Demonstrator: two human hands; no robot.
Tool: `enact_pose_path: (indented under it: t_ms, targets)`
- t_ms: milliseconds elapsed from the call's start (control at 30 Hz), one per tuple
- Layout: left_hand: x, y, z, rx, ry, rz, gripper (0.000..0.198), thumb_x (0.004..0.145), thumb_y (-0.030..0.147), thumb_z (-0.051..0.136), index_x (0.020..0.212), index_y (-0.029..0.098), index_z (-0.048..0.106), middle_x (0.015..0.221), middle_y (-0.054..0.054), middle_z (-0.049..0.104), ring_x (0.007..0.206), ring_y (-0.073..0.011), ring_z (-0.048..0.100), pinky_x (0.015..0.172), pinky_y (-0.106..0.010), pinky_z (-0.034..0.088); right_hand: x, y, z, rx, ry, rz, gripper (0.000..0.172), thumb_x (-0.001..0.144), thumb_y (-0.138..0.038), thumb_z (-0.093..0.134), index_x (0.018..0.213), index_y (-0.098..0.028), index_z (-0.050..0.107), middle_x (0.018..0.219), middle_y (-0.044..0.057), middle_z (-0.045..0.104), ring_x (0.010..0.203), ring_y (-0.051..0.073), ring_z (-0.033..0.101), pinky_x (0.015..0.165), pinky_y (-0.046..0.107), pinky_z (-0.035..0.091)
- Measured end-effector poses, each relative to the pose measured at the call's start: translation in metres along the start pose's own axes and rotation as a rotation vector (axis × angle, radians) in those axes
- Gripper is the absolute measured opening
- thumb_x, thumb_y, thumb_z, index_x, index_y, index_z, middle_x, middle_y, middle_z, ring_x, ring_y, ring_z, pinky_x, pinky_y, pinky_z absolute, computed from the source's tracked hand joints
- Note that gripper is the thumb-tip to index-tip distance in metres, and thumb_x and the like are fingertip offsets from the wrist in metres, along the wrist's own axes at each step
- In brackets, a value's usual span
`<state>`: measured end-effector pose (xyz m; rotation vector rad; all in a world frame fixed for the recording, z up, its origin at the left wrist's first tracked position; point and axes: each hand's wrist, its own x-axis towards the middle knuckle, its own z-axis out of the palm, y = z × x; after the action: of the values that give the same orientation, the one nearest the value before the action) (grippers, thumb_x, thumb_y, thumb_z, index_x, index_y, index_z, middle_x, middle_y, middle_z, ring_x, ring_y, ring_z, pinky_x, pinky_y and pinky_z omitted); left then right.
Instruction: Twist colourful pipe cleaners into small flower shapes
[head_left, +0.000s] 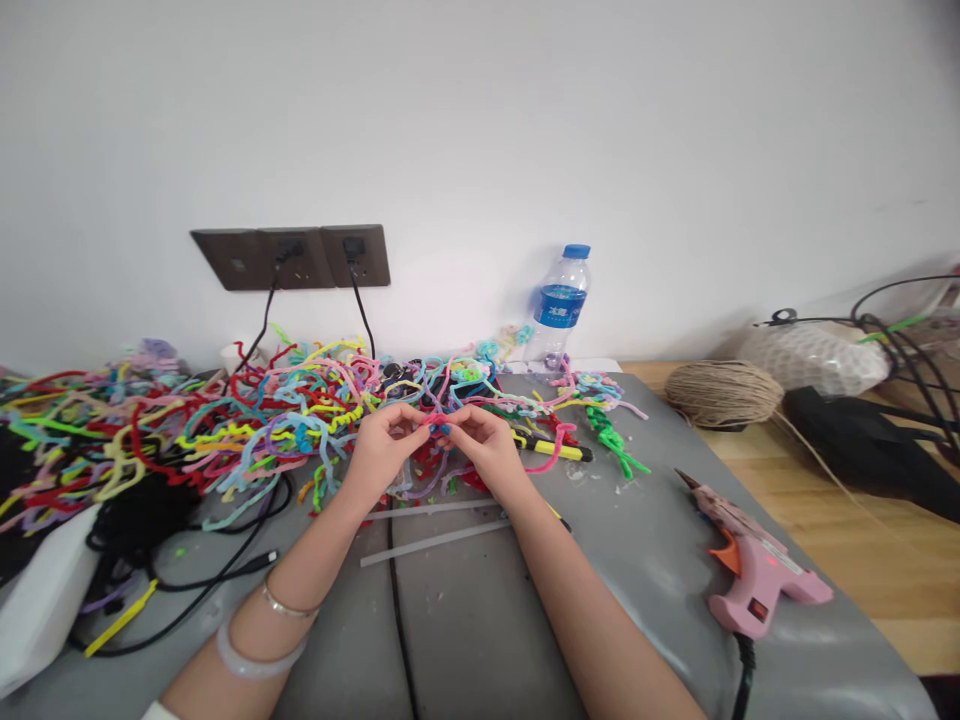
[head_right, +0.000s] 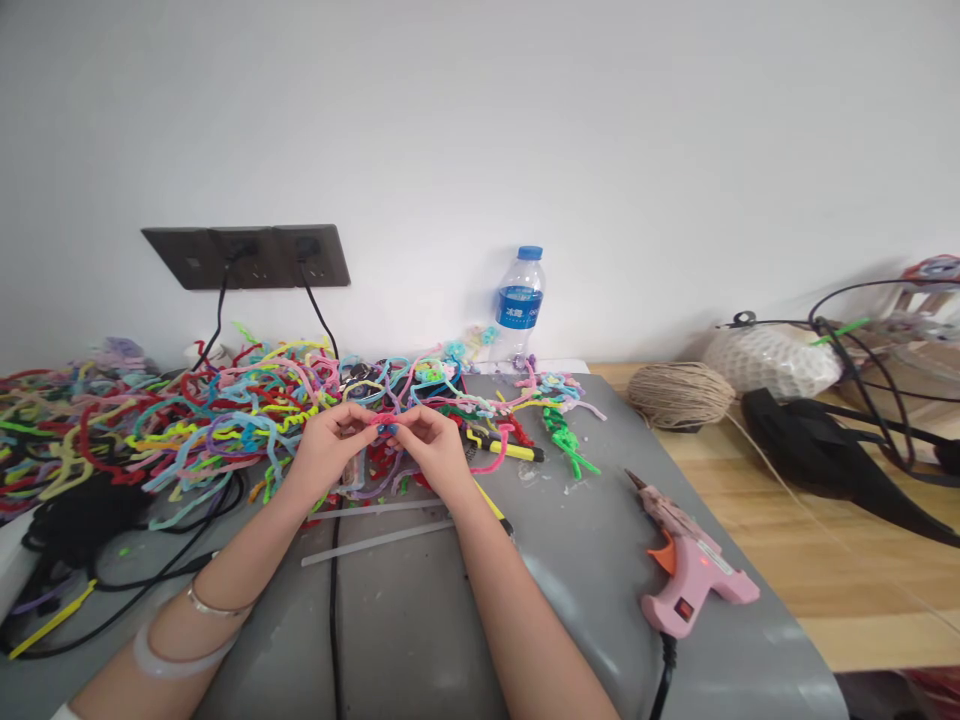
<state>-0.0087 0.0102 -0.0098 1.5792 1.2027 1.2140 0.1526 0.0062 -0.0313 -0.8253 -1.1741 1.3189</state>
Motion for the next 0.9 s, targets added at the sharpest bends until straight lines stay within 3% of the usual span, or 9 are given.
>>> enact_pose_path:
  t_ms: [100, 267, 367, 467, 567, 667, 733, 800, 900]
  targets:
    - [0.0, 0.002, 0.0, -0.01, -0.037, 0.008, 0.011, 0.073, 0.025, 0.067, 0.08, 0.016, 0.065, 0.075, -0.002, 0.065, 0.069, -0.0144, 0.059, 0.06, -0.023, 0.046, -0.001, -0.002, 0.0, -0.014, -0.003, -0.007, 0.036, 0.068, -0.053, 0.078, 0.076, -0.021, 0.065, 0.066, 0.0, 0.067, 0.061, 0.017, 0.064, 0.065, 0.032, 0.055]
    - [0.0, 0.004, 0.002, -0.053, -0.07, -0.03, 0.027, 0.075, 0.026, 0.065, 0.101, 0.018, 0.065, 0.086, -0.003, 0.067, 0.071, -0.015, 0.06, 0.051, -0.019, 0.043, 0.0, -0.002, 0.001, 0.012, 0.004, -0.017, 0.038, 0.076, -0.059, 0.069, 0.077, -0.021, 0.065, 0.067, 0.001, 0.066, 0.063, 0.018, 0.065, 0.065, 0.032, 0.054]
    - [0.0, 0.006, 0.002, -0.095, -0.033, -0.064, 0.025, 0.075, 0.027, 0.065, 0.098, 0.018, 0.067, 0.079, -0.001, 0.065, 0.059, -0.012, 0.056, 0.048, -0.02, 0.042, 0.003, -0.01, 0.0, 0.051, 0.053, -0.022, 0.044, 0.076, -0.064, 0.064, 0.085, -0.021, 0.065, 0.076, 0.003, 0.068, 0.065, 0.018, 0.065, 0.064, 0.031, 0.053]
    - [0.0, 0.01, 0.002, -0.133, -0.067, -0.121, 0.017, 0.075, 0.027, 0.063, 0.088, 0.017, 0.067, 0.068, 0.002, 0.061, 0.05, -0.0099, 0.051, 0.047, -0.021, 0.042, 0.001, -0.034, -0.006, 0.008, 0.116, -0.066, 0.041, 0.079, -0.061, 0.061, 0.09, -0.022, 0.065, 0.085, 0.004, 0.068, 0.068, 0.017, 0.064, 0.063, 0.03, 0.051]
    - [-0.005, 0.017, 0.002, -0.127, -0.222, -0.14, 0.014, 0.075, 0.027, 0.064, 0.086, 0.018, 0.066, 0.061, 0.004, 0.057, 0.049, -0.0102, 0.051, 0.048, -0.021, 0.043, -0.012, -0.069, -0.02, -0.188, 0.199, -0.119, 0.03, 0.084, -0.049, 0.056, 0.092, -0.021, 0.064, 0.085, 0.005, 0.067, 0.067, 0.016, 0.061, 0.058, 0.027, 0.045]
    - [-0.013, 0.024, 0.004, -0.094, -0.492, -0.185, 0.014, 0.075, 0.028, 0.067, 0.086, 0.019, 0.065, 0.059, 0.004, 0.059, 0.049, -0.0112, 0.054, 0.046, -0.021, 0.044, -0.034, -0.092, -0.038, -0.571, 0.207, -0.112, 0.022, 0.085, -0.037, 0.052, 0.086, -0.019, 0.066, 0.072, 0.003, 0.064, 0.059, 0.015, 0.054, 0.056, 0.027, 0.04]
    - [-0.019, 0.026, 0.006, -0.06, -0.657, -0.233, 0.015, 0.077, 0.029, 0.066, 0.086, 0.018, 0.066, 0.063, 0.001, 0.063, 0.05, -0.0117, 0.056, 0.044, -0.02, 0.043, -0.049, -0.093, -0.046, -0.828, 0.134, -0.005, 0.015, 0.081, -0.03, 0.055, 0.075, -0.02, 0.066, 0.063, 0.001, 0.06, 0.055, 0.015, 0.051, 0.054, 0.027, 0.037]
    - [-0.023, 0.027, 0.008, -0.018, -0.77, -0.269, 0.016, 0.079, 0.031, 0.064, 0.087, 0.017, 0.069, 0.064, 0.0, 0.066, 0.049, -0.0117, 0.058, 0.043, -0.02, 0.043, -0.06, -0.084, -0.051, -0.975, 0.07, 0.095, 0.013, 0.078, -0.022, 0.055, 0.077, -0.02, 0.068, 0.062, 0.0, 0.062, 0.056, 0.015, 0.052, 0.054, 0.026, 0.036]
    - [-0.027, 0.027, 0.011, 0.042, -0.875, -0.284, 0.022, 0.082, 0.032, 0.06, 0.088, 0.015, 0.073, 0.061, -0.001, 0.067, 0.048, -0.0122, 0.062, 0.045, -0.019, 0.046, -0.069, -0.065, -0.049, -1.119, 0.111, 0.179, 0.015, 0.076, -0.015, 0.058, 0.084, -0.02, 0.069, 0.064, 0.0, 0.062, 0.057, 0.015, 0.053, 0.054, 0.025, 0.033]
